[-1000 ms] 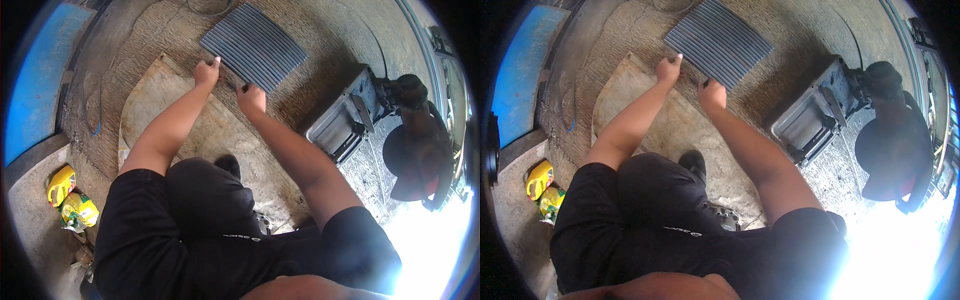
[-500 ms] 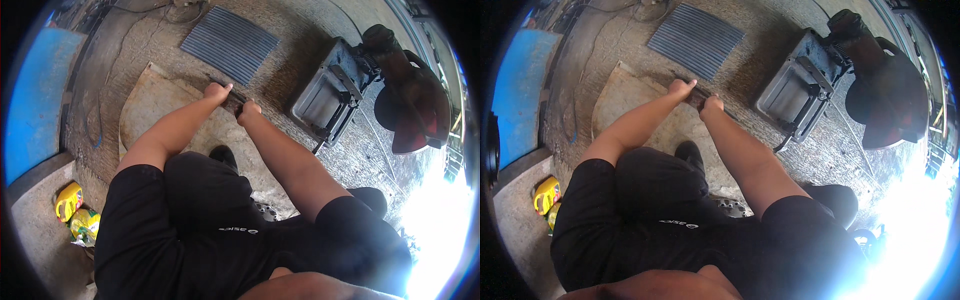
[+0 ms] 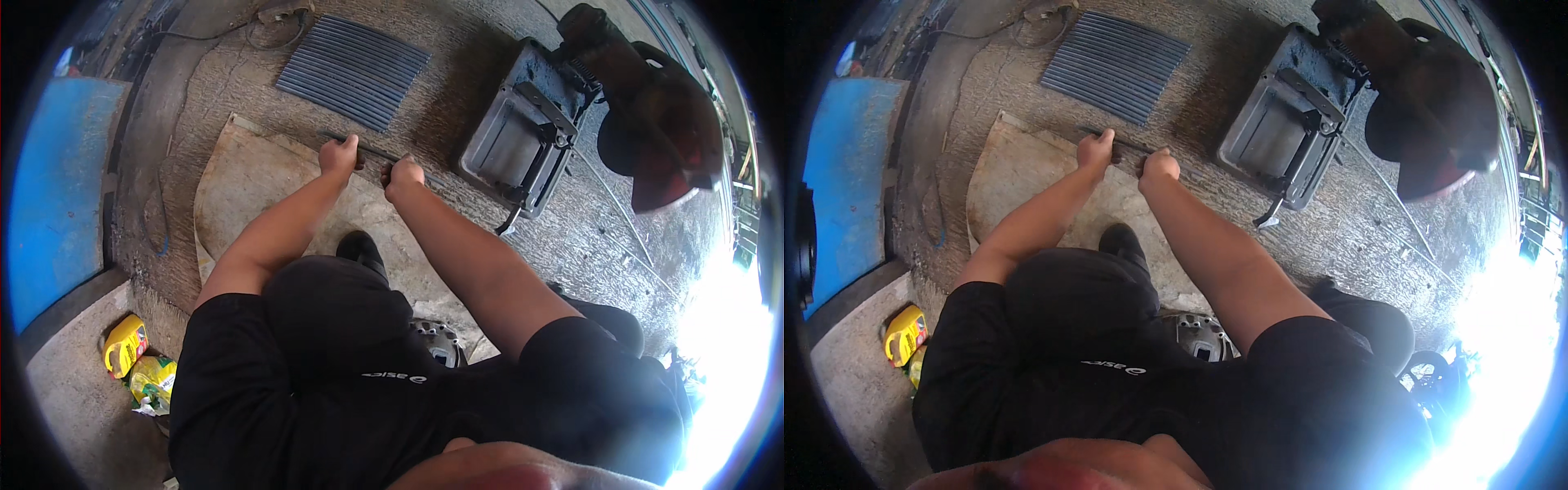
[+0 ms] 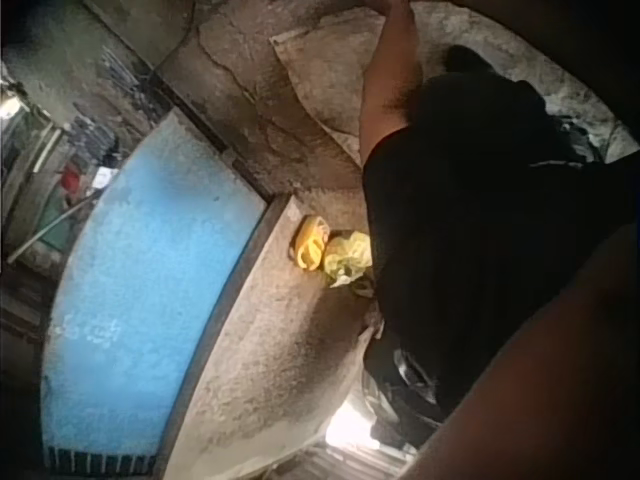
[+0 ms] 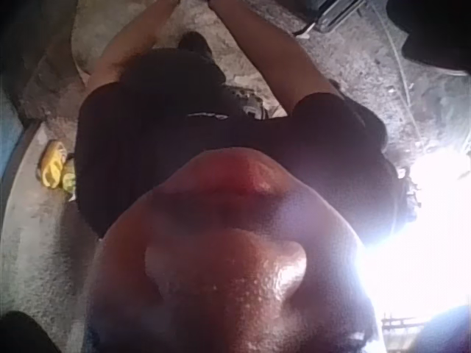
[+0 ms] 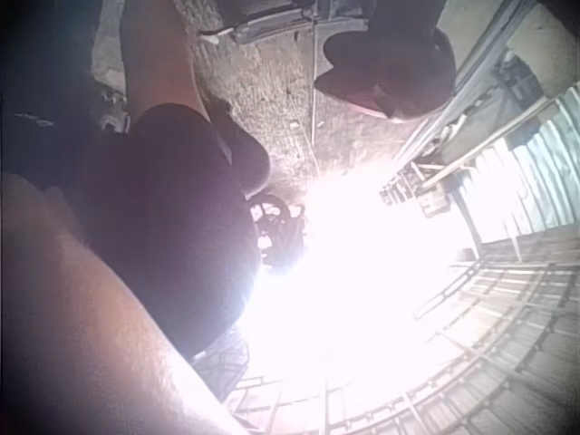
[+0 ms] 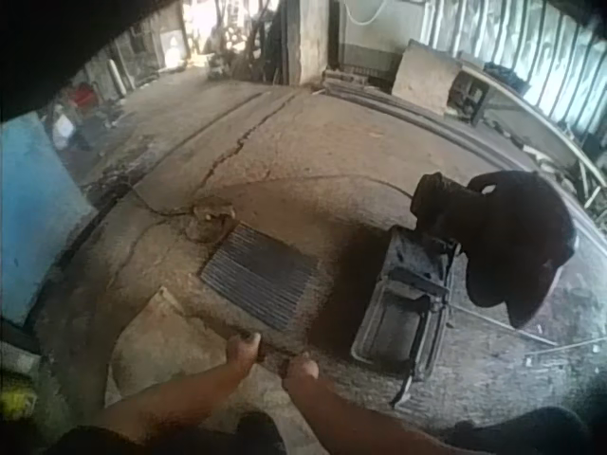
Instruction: The person is using a metal chop saw to cut a thin metal rod to size.
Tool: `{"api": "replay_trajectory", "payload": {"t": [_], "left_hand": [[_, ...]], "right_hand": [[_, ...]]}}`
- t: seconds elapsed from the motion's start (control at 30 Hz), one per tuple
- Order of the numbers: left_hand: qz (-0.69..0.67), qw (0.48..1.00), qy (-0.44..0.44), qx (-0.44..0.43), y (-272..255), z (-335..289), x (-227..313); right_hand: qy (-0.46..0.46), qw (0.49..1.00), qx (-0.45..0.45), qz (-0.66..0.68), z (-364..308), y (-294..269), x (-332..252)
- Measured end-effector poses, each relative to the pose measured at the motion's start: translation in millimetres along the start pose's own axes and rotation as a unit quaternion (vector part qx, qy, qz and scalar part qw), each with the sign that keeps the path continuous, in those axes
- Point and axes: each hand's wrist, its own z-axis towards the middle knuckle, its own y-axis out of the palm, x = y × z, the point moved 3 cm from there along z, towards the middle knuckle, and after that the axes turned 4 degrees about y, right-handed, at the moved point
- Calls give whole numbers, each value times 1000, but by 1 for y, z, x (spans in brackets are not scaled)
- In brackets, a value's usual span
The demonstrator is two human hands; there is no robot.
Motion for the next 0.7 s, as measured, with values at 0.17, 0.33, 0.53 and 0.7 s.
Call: {"api": "replay_trajectory", "payload": {"t": [0.17,0.33,0.53,0.7], "left_hand": [[92,985,141,48,2,-24,58],[47,970,236,-22,-7,-78,160],[-98,961,218,-139,-7,-147,261],[-96,958,250,-108,2,-201,275]], "right_hand": [[-50,993,-65,90,-48,-11,-43],[-142,965,-171,137,-133,-29,-112],[-164,936,-261,171,-231,-59,-161],[-130,928,-283,206,-263,-95,-165]]}}
